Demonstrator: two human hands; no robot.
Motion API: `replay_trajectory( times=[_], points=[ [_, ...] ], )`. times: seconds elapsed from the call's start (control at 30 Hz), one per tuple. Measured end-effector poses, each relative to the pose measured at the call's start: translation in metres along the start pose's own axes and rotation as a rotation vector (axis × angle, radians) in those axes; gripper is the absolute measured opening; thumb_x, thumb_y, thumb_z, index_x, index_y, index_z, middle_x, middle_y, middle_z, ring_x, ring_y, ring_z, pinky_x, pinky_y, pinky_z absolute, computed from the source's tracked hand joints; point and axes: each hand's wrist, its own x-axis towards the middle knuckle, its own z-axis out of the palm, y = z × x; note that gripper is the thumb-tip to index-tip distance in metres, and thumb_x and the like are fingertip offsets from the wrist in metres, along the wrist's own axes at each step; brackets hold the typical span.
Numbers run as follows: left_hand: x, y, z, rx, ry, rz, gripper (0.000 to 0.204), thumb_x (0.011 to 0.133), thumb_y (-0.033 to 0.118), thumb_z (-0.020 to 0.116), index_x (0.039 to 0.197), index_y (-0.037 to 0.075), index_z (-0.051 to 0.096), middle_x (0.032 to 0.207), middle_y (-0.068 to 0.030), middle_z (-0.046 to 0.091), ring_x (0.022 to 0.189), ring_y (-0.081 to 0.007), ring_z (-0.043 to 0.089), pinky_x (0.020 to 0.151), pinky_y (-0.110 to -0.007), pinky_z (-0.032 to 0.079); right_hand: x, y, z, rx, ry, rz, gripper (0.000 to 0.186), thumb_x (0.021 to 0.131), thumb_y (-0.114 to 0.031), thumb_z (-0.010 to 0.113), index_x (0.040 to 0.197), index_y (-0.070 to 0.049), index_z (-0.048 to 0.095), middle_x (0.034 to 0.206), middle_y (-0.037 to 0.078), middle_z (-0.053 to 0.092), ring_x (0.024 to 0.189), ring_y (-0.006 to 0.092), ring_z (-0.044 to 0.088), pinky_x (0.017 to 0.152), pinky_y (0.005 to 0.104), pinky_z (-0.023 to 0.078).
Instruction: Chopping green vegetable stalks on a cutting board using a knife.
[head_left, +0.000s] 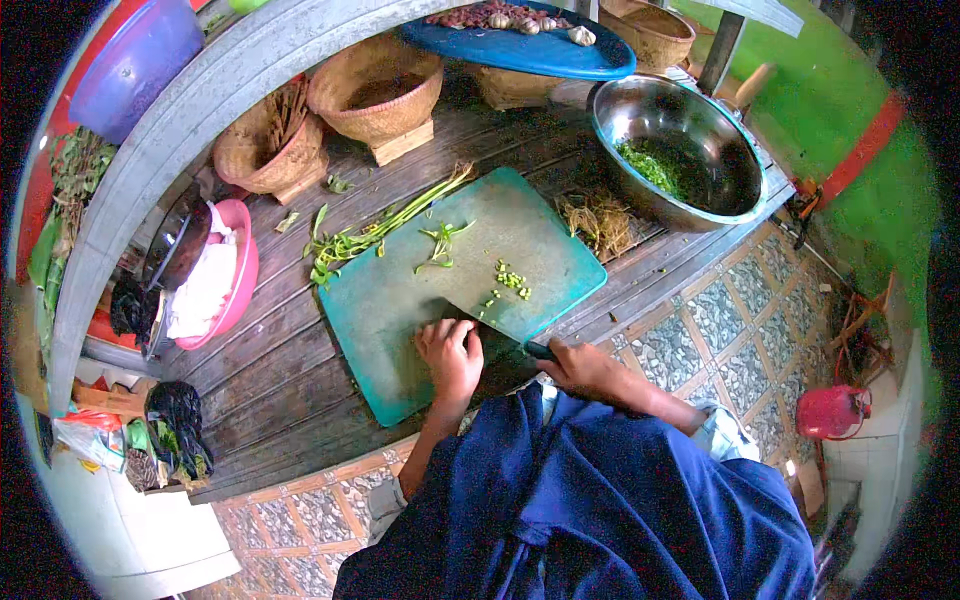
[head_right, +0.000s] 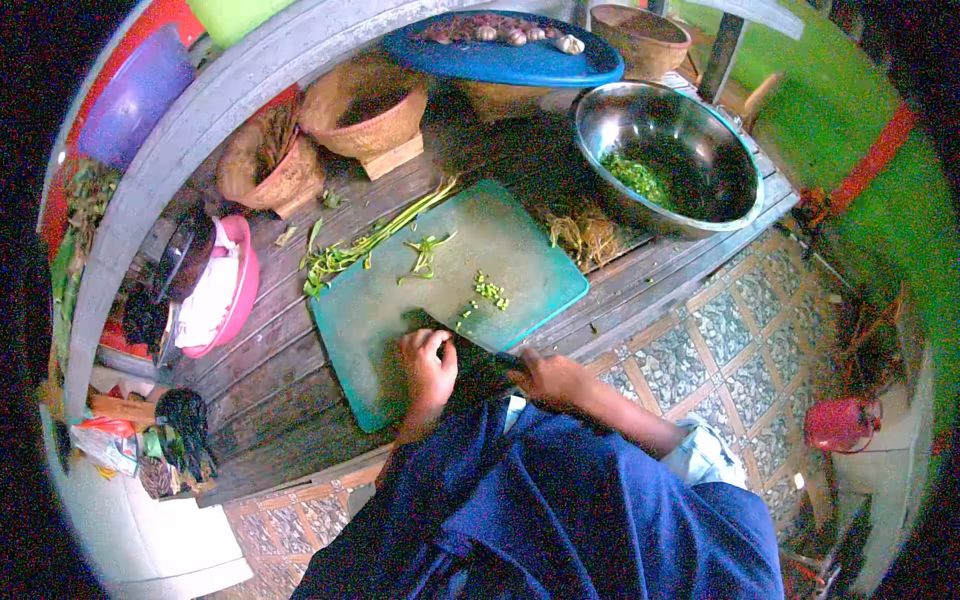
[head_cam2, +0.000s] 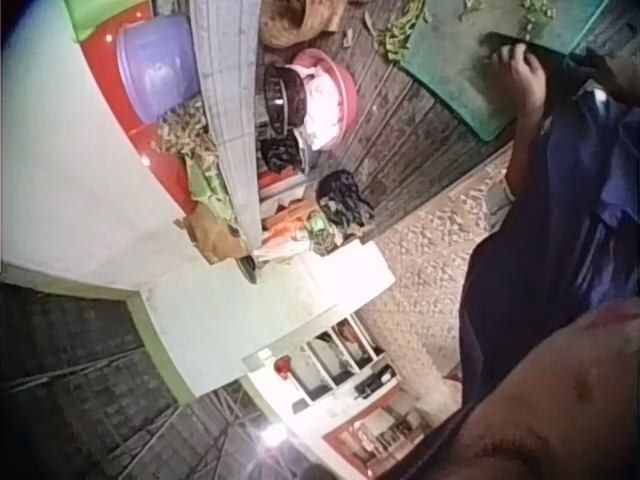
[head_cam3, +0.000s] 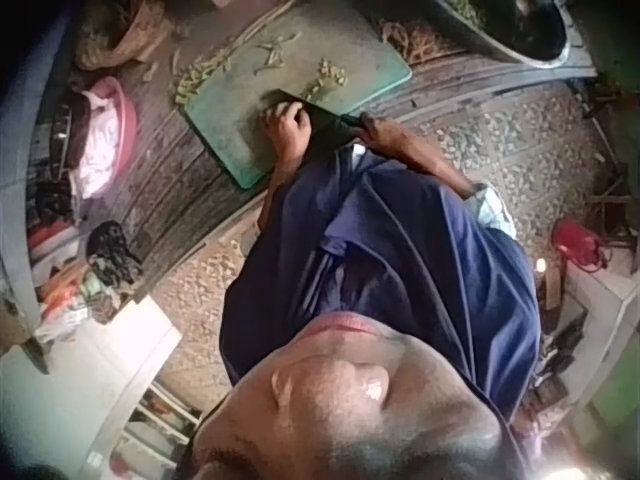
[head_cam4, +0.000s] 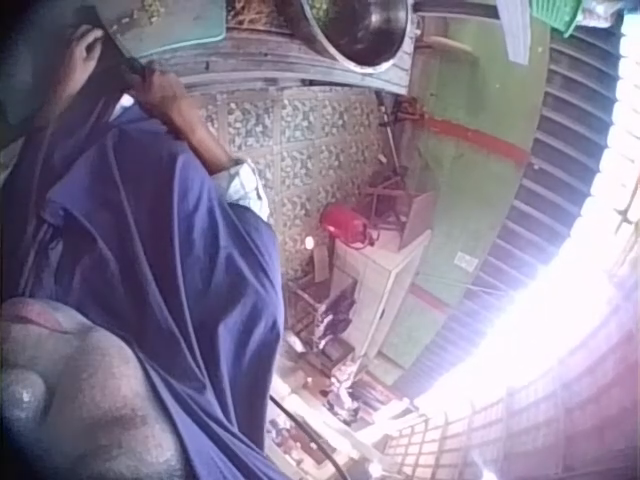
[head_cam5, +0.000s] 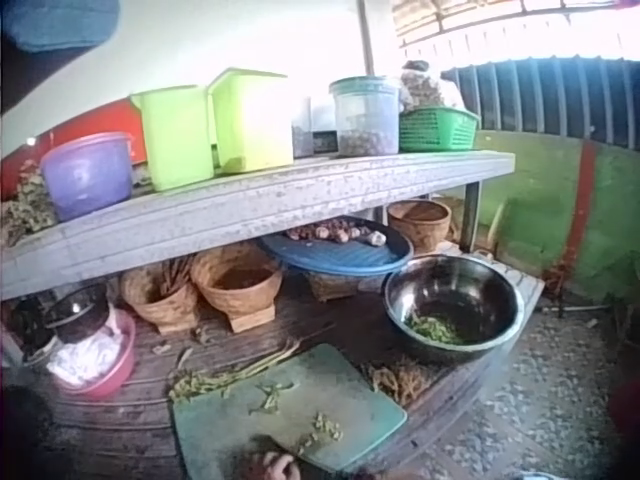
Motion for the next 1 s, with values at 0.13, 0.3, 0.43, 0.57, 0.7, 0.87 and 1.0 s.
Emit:
replay_trajectory(
  times=[0.13, 0.3, 0.43, 0.57, 0.7, 0.87, 1.0],
  points=[
    [-0.001, 0.001, 0.000, -0.042, -0.033, -0.053, 0.007, 0.076, 0.015, 0.064, 0.083, 0.014, 0.063, 0.086, -0.0042, 0.061, 0.094, -0.0286, 0.053, 0.099, -0.051, 0.031, -0.014, 0.003, -0.012, 0.033, 0.022, -0.025, 0.045, 0.092, -0.044, 0.047, 0.109, -0.003, 0.044, 0.074, 0.030, 0.061, 0.073, 0.0502, 0.060, 0.062, 0.0593, 0.047],
    [-0.003, -0.002, -0.001, -0.016, -0.051, -0.055, 0.008, 0.076, 0.015, 0.064, 0.084, 0.013, 0.062, 0.085, -0.0062, 0.060, 0.095, -0.0307, 0.052, 0.101, -0.053, 0.029, -0.016, -0.019, -0.030, -0.005, -0.040, 0.074, 0.045, 0.093, -0.044, 0.047, 0.108, -0.002, 0.045, 0.075, 0.031, 0.061, 0.074, 0.0511, 0.059, 0.063, 0.0591, 0.047],
    [-0.001, 0.000, 0.000, -0.021, -0.061, -0.057, 0.009, 0.075, 0.014, 0.064, 0.082, 0.011, 0.060, 0.085, -0.0085, 0.058, 0.095, -0.0324, 0.052, 0.101, -0.055, 0.029, -0.009, 0.001, -0.008, -0.007, -0.038, -0.012, 0.047, 0.093, -0.045, 0.046, 0.109, -0.001, 0.045, 0.075, 0.032, 0.061, 0.074, 0.0509, 0.060, 0.063, 0.0591, 0.047],
    [-0.001, -0.001, 0.001, -0.018, -0.076, -0.058, 0.010, 0.073, 0.013, 0.064, 0.081, 0.011, 0.059, 0.085, -0.0085, 0.058, 0.094, -0.0326, 0.051, 0.101, -0.054, 0.030, 0.006, -0.008, -0.002, 0.006, -0.035, -0.015, 0.049, 0.093, -0.046, 0.045, 0.111, -0.001, 0.044, 0.073, 0.032, 0.060, 0.073, 0.0503, 0.060, 0.063, 0.0589, 0.047],
    [-0.001, -0.002, 0.002, -0.008, -0.068, -0.042, 0.010, 0.073, 0.013, 0.064, 0.081, 0.011, 0.059, 0.085, -0.0081, 0.057, 0.093, -0.0325, 0.051, 0.101, -0.054, 0.030, 0.014, -0.016, 0.000, -0.029, -0.014, -0.032, 0.050, 0.093, -0.047, 0.046, 0.111, 0.000, 0.044, 0.072, 0.032, 0.061, 0.071, 0.0497, 0.061, 0.062, 0.0583, 0.048],
    [-0.003, -0.004, -0.004, 0.004, -0.066, -0.025, 0.010, 0.073, 0.015, 0.065, 0.083, 0.013, 0.062, 0.085, -0.0070, 0.058, 0.092, -0.0311, 0.052, 0.099, -0.053, 0.031, 0.004, -0.006, -0.002, -0.052, -0.015, -0.038, 0.051, 0.092, -0.047, 0.047, 0.110, 0.001, 0.043, 0.072, 0.031, 0.061, 0.070, 0.0491, 0.061, 0.062, 0.0578, 0.048],
    [-0.001, -0.002, -0.011, 0.004, -0.090, -0.009, 0.010, 0.076, 0.018, 0.065, 0.086, 0.017, 0.066, 0.085, -0.0051, 0.059, 0.091, -0.0286, 0.053, 0.097, -0.052, 0.032, -0.005, 0.009, -0.007, -0.077, 0.035, -0.063, 0.049, 0.092, -0.046, 0.047, 0.111, -0.002, 0.044, 0.071, 0.029, 0.061, 0.069, 0.0486, 0.061, 0.061, 0.0579, 0.047]
  ],
)
